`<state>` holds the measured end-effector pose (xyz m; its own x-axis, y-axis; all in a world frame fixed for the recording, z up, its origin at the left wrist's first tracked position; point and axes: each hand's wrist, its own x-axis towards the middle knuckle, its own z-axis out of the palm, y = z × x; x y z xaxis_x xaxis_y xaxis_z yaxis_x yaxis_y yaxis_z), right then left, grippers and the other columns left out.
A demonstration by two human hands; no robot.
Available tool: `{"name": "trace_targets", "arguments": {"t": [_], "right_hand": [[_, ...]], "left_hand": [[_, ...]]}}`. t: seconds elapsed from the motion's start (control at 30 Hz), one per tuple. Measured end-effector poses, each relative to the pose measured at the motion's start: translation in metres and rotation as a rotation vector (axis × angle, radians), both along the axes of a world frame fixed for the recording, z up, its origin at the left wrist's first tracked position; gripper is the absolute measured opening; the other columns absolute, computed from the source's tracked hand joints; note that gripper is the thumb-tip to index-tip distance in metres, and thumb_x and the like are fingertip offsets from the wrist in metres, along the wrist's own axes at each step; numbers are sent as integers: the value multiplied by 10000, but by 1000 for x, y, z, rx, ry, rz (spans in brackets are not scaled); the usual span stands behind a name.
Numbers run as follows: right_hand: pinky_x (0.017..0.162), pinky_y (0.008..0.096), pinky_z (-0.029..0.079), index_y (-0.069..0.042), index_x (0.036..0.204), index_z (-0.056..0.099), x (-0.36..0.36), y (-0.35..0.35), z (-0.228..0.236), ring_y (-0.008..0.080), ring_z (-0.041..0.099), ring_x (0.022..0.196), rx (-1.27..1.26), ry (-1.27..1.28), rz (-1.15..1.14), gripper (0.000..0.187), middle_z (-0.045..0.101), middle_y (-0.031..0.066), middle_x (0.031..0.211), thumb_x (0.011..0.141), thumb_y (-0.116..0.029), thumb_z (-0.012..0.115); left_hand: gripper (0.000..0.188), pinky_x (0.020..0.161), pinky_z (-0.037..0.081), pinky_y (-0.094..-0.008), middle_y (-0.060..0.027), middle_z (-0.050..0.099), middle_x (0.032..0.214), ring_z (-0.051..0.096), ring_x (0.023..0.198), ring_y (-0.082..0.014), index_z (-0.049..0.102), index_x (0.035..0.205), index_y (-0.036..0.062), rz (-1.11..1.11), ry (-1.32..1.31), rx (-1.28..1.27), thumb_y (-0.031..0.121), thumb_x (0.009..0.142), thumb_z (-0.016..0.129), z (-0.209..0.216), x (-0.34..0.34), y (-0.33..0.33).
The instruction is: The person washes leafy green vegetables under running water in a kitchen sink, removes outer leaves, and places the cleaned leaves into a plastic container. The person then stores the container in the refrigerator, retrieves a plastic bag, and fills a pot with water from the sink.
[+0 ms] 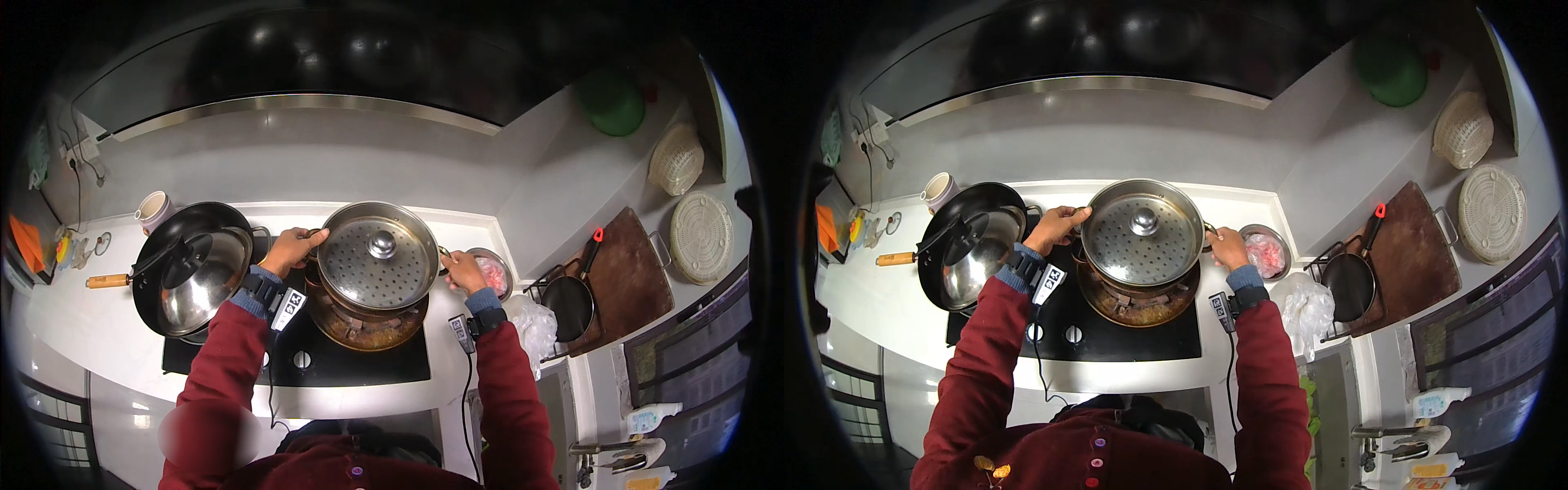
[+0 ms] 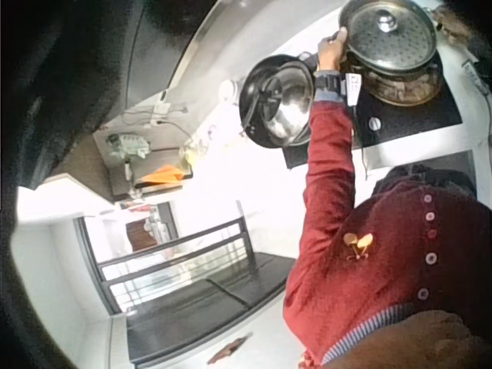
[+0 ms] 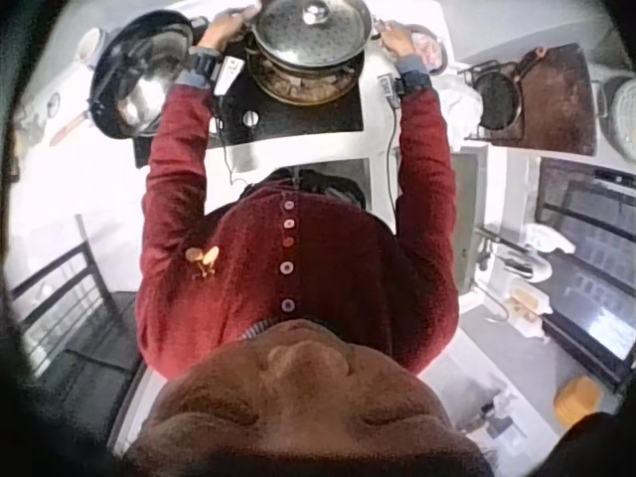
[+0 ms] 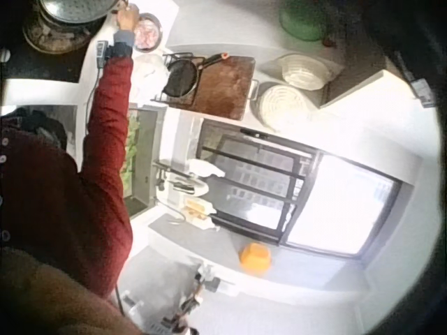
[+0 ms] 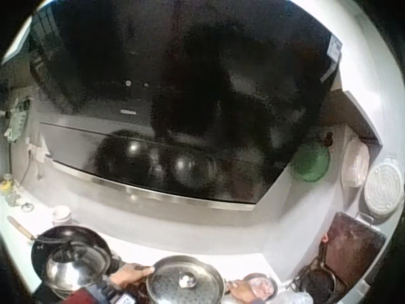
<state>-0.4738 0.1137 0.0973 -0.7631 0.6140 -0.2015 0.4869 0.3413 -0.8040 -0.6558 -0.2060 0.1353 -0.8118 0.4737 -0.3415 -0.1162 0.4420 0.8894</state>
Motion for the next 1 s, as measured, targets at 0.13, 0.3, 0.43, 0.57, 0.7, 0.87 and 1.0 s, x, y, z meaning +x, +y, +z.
{"name": "trace_targets", "arguments": {"t": [0.13,0.3,0.43,0.57,0.7,0.87,1.0], "right_hand": [[373,291,393,28,853,552,-6,-5,-10,128,504,432,49,44,-31,235,536,64,582,886,-204,525],[376,300,369,38,808,558,-10,-5,-21,134,478,417,250,155,-25,229,525,64,555,888,-173,518],[719,424,457,65,874,594,-9,-1,-11,393,603,803,268,213,-77,292,615,259,805,851,-219,529],[671,383,460,64,864,593,-7,3,16,306,610,701,178,318,-133,281,618,221,737,860,-208,524],[583,344,442,62,860,582,23,8,47,183,537,596,160,419,-131,279,591,119,650,869,-211,526],[454,241,330,-2,812,565,134,27,76,57,407,537,48,353,-132,227,462,-21,609,899,-205,511],[486,194,340,0,956,604,233,29,44,25,447,600,28,205,-194,245,564,-31,724,949,-179,438]], "left_hand": [[570,697,437,-293,-42,614,948,556,855,-150,570,1112,19,-40,30,98,430,745,718,-6,1,3],[502,590,420,-234,-5,616,887,542,750,-99,575,1108,16,3,104,145,325,749,740,-10,6,6],[539,459,388,-209,-31,566,739,483,559,-78,551,1102,-74,67,153,279,252,730,766,5,14,9],[488,514,376,-198,22,540,753,467,610,-61,562,1107,-27,21,252,325,276,766,735,43,21,11],[448,459,349,-185,45,483,675,434,552,-43,574,1033,-54,19,227,399,248,752,750,72,50,18],[647,641,484,-222,-48,559,908,574,725,-101,386,1278,-94,-204,114,464,268,825,673,65,121,30],[644,676,505,-215,-63,550,919,592,710,-108,303,1326,-97,-392,-113,472,209,863,629,21,191,38]]}}
